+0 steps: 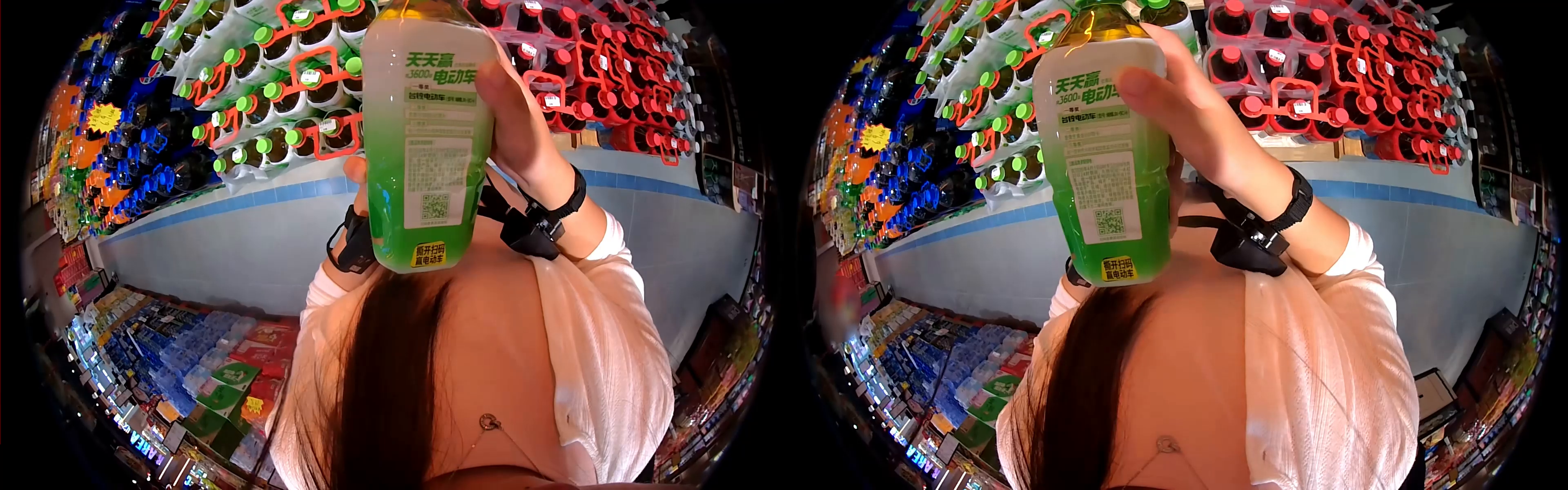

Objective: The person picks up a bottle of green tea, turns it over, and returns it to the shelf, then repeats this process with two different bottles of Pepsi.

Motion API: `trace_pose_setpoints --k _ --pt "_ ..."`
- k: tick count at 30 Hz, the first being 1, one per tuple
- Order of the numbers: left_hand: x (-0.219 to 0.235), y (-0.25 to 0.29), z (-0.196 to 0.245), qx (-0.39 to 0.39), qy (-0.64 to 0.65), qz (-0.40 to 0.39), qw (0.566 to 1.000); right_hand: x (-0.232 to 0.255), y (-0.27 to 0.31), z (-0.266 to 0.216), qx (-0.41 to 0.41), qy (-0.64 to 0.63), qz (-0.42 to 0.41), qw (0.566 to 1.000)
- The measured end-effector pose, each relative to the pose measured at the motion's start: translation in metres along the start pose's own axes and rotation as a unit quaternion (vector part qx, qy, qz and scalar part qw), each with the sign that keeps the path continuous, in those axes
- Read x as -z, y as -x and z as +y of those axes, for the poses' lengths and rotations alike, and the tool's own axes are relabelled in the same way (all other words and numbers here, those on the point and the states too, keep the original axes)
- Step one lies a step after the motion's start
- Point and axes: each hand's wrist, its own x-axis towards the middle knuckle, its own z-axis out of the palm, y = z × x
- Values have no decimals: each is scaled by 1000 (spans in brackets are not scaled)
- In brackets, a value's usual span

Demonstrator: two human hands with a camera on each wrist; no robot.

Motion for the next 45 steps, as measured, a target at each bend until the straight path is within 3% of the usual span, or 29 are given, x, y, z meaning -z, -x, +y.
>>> trace_pose_setpoints --k 6,8,9,11,13,14,16,18,19,22,23,25,28,29,32,36,40,43,45 --pt "4 2 -9 -36 18 57 998 2 -7 2 -34 0 -6 999" --pt "24 -3 3 -61 -103 58 991 6 -10 10 -60 -43 7 997" --pt "23 -6 7 1 -75 -39 996 10 -12 15 -76 -73 15 994" --pt "18 -14 14 124 -16 -232 964 25 -25 30 -82 -209 -78 971" --pt "23 -25 14 152 48 -272 949 32 -31 44 -79 -308 -145 937" --pt "26 -27 13 165 80 -292 939 31 -29 48 -125 -259 -92 953" --pt "31 -26 12 137 61 -237 960 24 -24 49 -216 -155 15 964" --pt "35 -22 10 110 30 -194 974 22 -24 51 -214 -143 40 965" --pt "34 -24 13 118 -5 -218 969 19 -22 49 -217 -144 54 964" --pt "32 -21 12 11 -190 -200 961 19 -24 44 -171 -173 71 967" --pt "39 -20 17 -42 -308 -122 943 21 -26 41 -146 -186 71 969" --pt "53 -17 39 -142 -520 39 841 28 -30 32 -92 -119 52 987" --pt "45 -13 58 -112 -333 -47 935 33 -36 24 -58 10 62 996" --pt "46 -10 70 -89 -371 -64 922 36 -37 27 -59 75 73 993" --pt "35 -12 60 -143 -597 -21 790 30 -32 30 -65 186 89 976" --pt "35 -25 45 -150 -659 21 736 29 -22 43 -15 305 69 950" --pt "39 -24 37 -174 -623 31 762 31 -14 40 -4 309 19 951" --pt "46 -24 38 -191 -668 32 719 34 -8 37 13 319 -22 948" --pt "50 -23 37 -194 -665 22 720 36 -5 33 23 335 -55 940"
